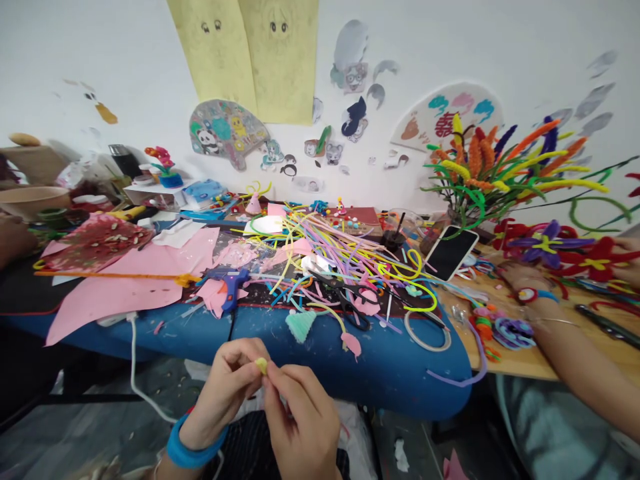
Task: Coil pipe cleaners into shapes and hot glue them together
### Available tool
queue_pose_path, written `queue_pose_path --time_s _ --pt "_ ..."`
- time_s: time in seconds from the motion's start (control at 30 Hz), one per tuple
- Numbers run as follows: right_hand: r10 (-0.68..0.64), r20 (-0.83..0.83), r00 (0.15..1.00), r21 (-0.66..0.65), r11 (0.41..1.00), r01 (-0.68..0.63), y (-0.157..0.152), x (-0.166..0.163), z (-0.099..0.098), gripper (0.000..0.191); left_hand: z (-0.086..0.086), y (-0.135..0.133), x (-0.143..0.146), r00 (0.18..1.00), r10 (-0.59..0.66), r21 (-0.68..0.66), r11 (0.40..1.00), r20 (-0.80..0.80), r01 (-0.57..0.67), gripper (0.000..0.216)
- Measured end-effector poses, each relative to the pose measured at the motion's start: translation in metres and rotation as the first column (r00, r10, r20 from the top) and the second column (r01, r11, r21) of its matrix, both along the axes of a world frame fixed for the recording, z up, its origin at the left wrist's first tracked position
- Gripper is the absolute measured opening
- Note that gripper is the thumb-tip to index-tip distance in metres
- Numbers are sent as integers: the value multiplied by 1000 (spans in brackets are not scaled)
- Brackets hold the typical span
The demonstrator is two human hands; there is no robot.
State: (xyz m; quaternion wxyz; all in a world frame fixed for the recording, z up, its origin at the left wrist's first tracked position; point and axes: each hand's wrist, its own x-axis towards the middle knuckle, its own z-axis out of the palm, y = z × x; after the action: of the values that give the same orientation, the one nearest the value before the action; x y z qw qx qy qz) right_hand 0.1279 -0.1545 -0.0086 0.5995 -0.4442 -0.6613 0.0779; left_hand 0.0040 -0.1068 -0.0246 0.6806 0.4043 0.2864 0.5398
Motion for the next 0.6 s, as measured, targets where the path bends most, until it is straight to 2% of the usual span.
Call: queue_pose_path --time_s 0.2,0.3,0.37,0.47,0.6 --pt "-135 167 977 126 985 114 3 0 -6 23 15 -3 -11 967 91 94 993 -239 -70 12" --pt "-185 181 966 162 974 156 4 -1 -6 22 16 -4 -12 957 131 133 986 -258 -99 12" --pt "-155 135 979 126 982 139 4 -1 -4 21 13 -3 -12 975 88 138 989 -205 -60 10" --pt "-25 26 999 -22 999 26 2 2 2 18 6 2 -13 994 -38 136 989 -99 51 17" --pt "81 -79 994 -149 985 -92 -1 7 4 16 1 11 -14 993 -117 185 975 -26 120 12"
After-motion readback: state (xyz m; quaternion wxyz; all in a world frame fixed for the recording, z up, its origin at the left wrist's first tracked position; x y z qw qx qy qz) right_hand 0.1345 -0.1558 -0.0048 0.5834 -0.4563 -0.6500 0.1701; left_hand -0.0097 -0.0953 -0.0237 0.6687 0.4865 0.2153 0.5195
